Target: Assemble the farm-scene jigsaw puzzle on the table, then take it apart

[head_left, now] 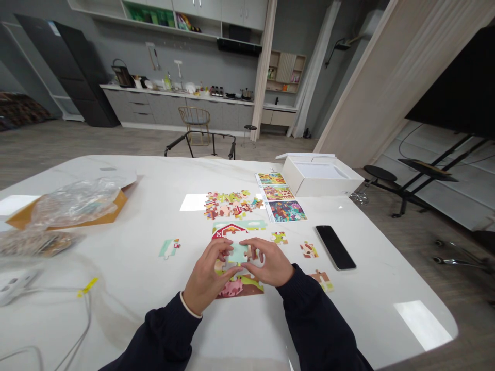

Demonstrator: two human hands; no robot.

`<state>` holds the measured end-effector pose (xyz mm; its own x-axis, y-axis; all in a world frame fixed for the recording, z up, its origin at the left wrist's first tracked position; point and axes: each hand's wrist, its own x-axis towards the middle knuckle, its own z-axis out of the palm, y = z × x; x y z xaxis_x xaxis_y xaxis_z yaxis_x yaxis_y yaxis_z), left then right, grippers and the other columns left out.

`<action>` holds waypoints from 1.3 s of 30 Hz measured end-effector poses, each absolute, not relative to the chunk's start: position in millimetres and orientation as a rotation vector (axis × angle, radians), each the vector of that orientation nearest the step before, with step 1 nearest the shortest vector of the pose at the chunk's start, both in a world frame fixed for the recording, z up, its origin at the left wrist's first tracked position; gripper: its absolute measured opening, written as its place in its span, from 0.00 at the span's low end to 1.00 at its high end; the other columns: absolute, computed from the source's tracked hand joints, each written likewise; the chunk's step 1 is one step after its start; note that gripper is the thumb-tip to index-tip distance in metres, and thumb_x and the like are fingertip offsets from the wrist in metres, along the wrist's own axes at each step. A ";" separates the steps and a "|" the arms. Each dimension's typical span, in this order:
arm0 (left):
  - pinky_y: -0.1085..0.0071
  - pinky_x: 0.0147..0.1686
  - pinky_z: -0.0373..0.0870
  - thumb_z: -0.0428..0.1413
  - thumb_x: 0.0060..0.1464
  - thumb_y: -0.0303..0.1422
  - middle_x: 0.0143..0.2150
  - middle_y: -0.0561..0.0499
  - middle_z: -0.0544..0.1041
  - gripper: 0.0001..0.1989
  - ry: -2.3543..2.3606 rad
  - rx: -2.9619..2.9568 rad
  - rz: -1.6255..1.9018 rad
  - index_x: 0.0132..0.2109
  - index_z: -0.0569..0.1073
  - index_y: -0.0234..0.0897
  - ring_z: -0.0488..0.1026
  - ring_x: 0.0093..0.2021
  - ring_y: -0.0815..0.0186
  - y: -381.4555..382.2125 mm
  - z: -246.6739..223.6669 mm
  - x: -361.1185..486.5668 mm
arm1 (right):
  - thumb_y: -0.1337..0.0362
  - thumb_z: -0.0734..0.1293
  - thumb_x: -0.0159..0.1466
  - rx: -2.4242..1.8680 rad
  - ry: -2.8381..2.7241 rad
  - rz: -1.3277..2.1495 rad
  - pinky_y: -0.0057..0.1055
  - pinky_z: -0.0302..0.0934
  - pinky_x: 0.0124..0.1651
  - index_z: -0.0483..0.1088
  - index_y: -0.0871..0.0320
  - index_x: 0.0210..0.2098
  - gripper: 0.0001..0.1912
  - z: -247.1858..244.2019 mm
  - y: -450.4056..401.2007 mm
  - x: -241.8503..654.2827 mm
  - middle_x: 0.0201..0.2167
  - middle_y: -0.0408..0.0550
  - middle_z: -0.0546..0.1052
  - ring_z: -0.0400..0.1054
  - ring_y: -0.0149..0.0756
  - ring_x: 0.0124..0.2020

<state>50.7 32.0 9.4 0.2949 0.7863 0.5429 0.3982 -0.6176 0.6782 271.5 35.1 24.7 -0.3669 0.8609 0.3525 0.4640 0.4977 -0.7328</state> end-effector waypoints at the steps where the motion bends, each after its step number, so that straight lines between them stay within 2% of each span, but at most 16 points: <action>1: 0.61 0.48 0.79 0.66 0.57 0.35 0.53 0.43 0.74 0.18 1.058 2.152 1.260 0.50 0.68 0.41 0.76 0.52 0.57 31.8 9.0 50.5 | 0.67 0.75 0.58 -1.080 -2.007 0.680 0.32 0.66 0.37 0.72 0.54 0.54 0.25 25.1 34.9 271.2 0.33 0.43 0.74 0.69 0.35 0.31; 6: 0.62 0.46 0.78 0.66 0.57 0.34 0.55 0.43 0.73 0.19 1.050 2.130 1.223 0.51 0.68 0.41 0.76 0.50 0.59 32.0 5.7 49.0 | 0.69 0.74 0.56 -1.034 -2.001 0.654 0.34 0.68 0.40 0.73 0.54 0.54 0.25 24.5 35.0 268.1 0.47 0.51 0.75 0.69 0.35 0.36; 10: 0.61 0.46 0.78 0.67 0.56 0.35 0.58 0.44 0.74 0.24 1.071 2.139 1.143 0.56 0.68 0.43 0.77 0.46 0.61 32.7 4.5 49.2 | 0.68 0.72 0.60 -1.112 -1.996 0.545 0.37 0.70 0.42 0.72 0.54 0.55 0.22 27.2 41.0 286.9 0.47 0.51 0.74 0.68 0.35 0.34; 12: 0.59 0.49 0.78 0.67 0.56 0.35 0.57 0.45 0.74 0.25 1.091 2.161 1.111 0.58 0.68 0.44 0.77 0.49 0.59 33.7 4.0 49.4 | 0.66 0.70 0.64 -1.248 -1.906 0.379 0.40 0.70 0.44 0.71 0.54 0.55 0.20 28.5 46.5 312.3 0.47 0.52 0.74 0.67 0.36 0.34; 14: 0.56 0.54 0.77 0.66 0.57 0.36 0.57 0.45 0.75 0.24 1.103 2.206 1.077 0.58 0.68 0.44 0.75 0.55 0.56 35.5 2.1 48.9 | 0.63 0.69 0.65 -1.415 -1.741 0.217 0.40 0.71 0.41 0.72 0.54 0.55 0.19 26.8 53.1 344.1 0.47 0.53 0.75 0.68 0.38 0.35; 17: 0.50 0.62 0.70 0.64 0.59 0.40 0.62 0.43 0.73 0.22 1.140 2.345 0.963 0.58 0.70 0.44 0.69 0.64 0.51 40.3 -5.2 46.4 | 0.60 0.70 0.64 -1.603 -1.619 0.214 0.40 0.73 0.39 0.74 0.56 0.54 0.19 15.9 66.6 386.1 0.46 0.53 0.76 0.72 0.40 0.36; 21: 0.40 0.68 0.58 0.59 0.62 0.45 0.73 0.42 0.62 0.27 1.242 2.502 0.764 0.65 0.68 0.43 0.55 0.73 0.44 49.7 -21.5 41.9 | 0.64 0.71 0.61 -1.685 -1.715 0.380 0.42 0.74 0.49 0.76 0.56 0.51 0.18 -6.5 95.3 407.3 0.49 0.55 0.78 0.76 0.43 0.45; 25: 0.38 0.71 0.50 0.54 0.66 0.46 0.76 0.42 0.56 0.29 1.301 2.499 0.659 0.69 0.63 0.42 0.46 0.76 0.45 57.0 -34.1 39.6 | 0.67 0.73 0.59 -1.728 -1.791 0.366 0.45 0.70 0.57 0.76 0.57 0.50 0.18 -25.6 124.9 403.2 0.50 0.55 0.79 0.75 0.46 0.51; 34: 0.37 0.70 0.50 0.54 0.66 0.44 0.75 0.41 0.57 0.27 1.315 2.443 0.735 0.68 0.64 0.43 0.47 0.76 0.46 58.2 -38.6 39.9 | 0.67 0.72 0.60 -1.720 -1.851 0.317 0.46 0.67 0.58 0.76 0.57 0.51 0.19 -47.0 146.0 396.6 0.49 0.55 0.78 0.74 0.47 0.52; 39: 0.37 0.69 0.52 0.54 0.66 0.43 0.74 0.41 0.59 0.26 1.312 2.431 0.792 0.68 0.64 0.44 0.50 0.76 0.46 58.2 -41.2 39.9 | 0.68 0.72 0.60 -1.684 -1.925 0.292 0.50 0.62 0.63 0.76 0.59 0.52 0.20 -42.5 147.3 400.7 0.52 0.57 0.77 0.71 0.50 0.56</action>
<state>39.9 58.2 -41.2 0.4417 0.8314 0.3372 0.6856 -0.5552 0.4709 400.7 147.3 -42.5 -0.0540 0.9627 0.2650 0.8408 0.1870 -0.5080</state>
